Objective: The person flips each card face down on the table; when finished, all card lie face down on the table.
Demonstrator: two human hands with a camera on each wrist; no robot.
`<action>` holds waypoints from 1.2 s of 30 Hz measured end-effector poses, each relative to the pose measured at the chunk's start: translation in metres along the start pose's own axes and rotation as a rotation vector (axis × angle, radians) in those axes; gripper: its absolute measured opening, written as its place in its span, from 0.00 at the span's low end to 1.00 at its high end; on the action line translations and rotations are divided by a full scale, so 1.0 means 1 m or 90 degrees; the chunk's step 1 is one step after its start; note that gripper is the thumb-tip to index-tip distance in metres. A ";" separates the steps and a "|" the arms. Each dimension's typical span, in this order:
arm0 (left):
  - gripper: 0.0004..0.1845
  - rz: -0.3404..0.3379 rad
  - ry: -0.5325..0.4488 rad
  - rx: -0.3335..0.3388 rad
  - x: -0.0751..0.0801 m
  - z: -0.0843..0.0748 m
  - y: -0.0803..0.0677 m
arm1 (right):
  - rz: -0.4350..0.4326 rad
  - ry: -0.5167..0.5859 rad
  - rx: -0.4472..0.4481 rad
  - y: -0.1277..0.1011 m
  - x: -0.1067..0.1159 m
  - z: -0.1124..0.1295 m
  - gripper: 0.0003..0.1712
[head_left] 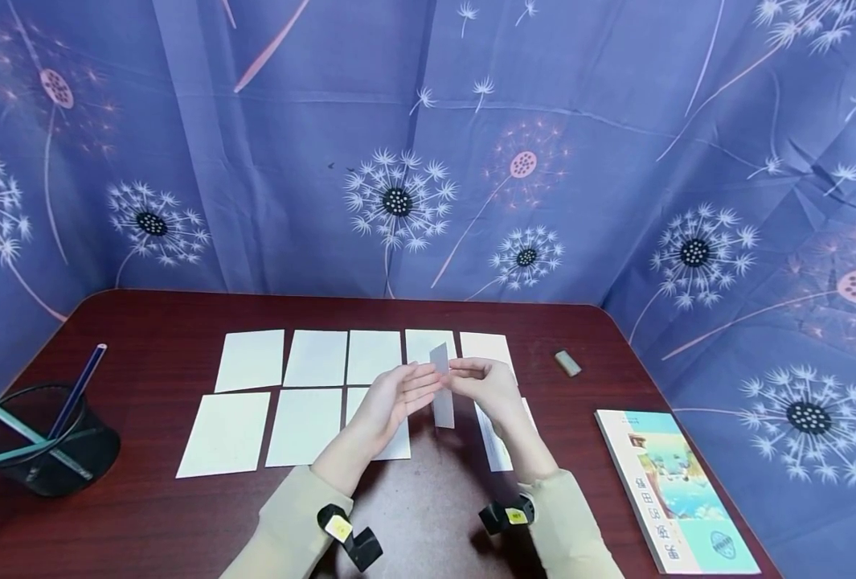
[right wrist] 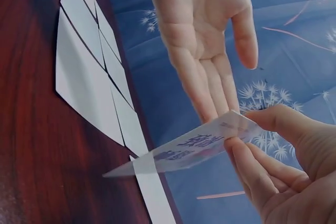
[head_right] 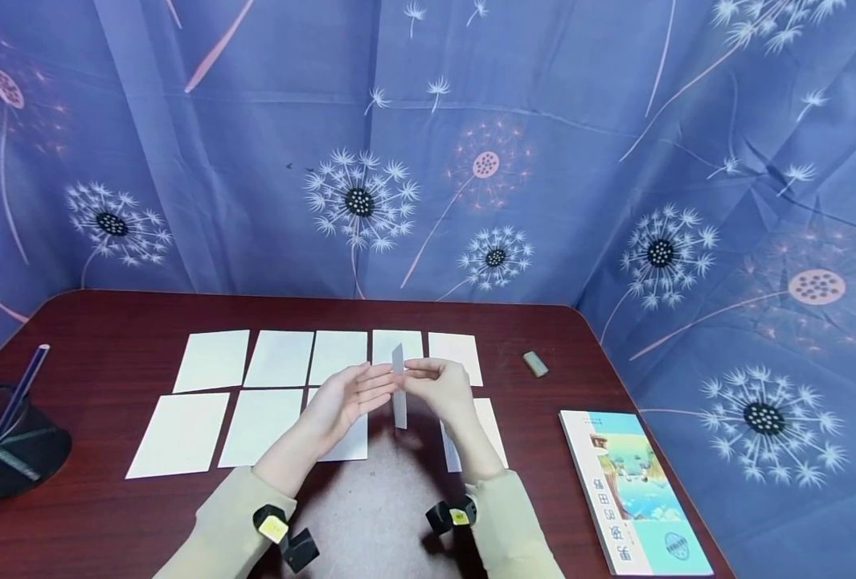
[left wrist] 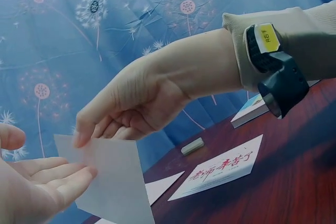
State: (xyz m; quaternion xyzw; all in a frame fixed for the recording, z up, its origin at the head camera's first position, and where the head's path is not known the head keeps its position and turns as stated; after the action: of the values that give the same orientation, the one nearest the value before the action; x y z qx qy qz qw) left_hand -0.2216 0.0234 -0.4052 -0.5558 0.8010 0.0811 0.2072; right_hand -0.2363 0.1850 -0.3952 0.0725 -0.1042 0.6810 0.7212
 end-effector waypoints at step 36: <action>0.27 -0.048 0.035 0.140 0.029 0.035 0.013 | 0.141 -0.156 -0.156 0.020 0.024 -0.055 0.20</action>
State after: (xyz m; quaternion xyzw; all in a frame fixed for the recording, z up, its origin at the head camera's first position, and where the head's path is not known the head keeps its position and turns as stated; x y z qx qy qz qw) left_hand -0.2338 0.0158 -0.4506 -0.5613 0.7892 -0.0304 0.2474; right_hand -0.2520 0.2230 -0.4434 0.0545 -0.2805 0.7242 0.6276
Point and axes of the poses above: each hand's wrist, its own y-axis towards the middle knuckle, its own x-axis out of the back of the hand, z = x × y, the point moved 3 cm from there along y, towards the middle knuckle, and after that the axes turned 2 degrees about -z, right-handed, at the moved point
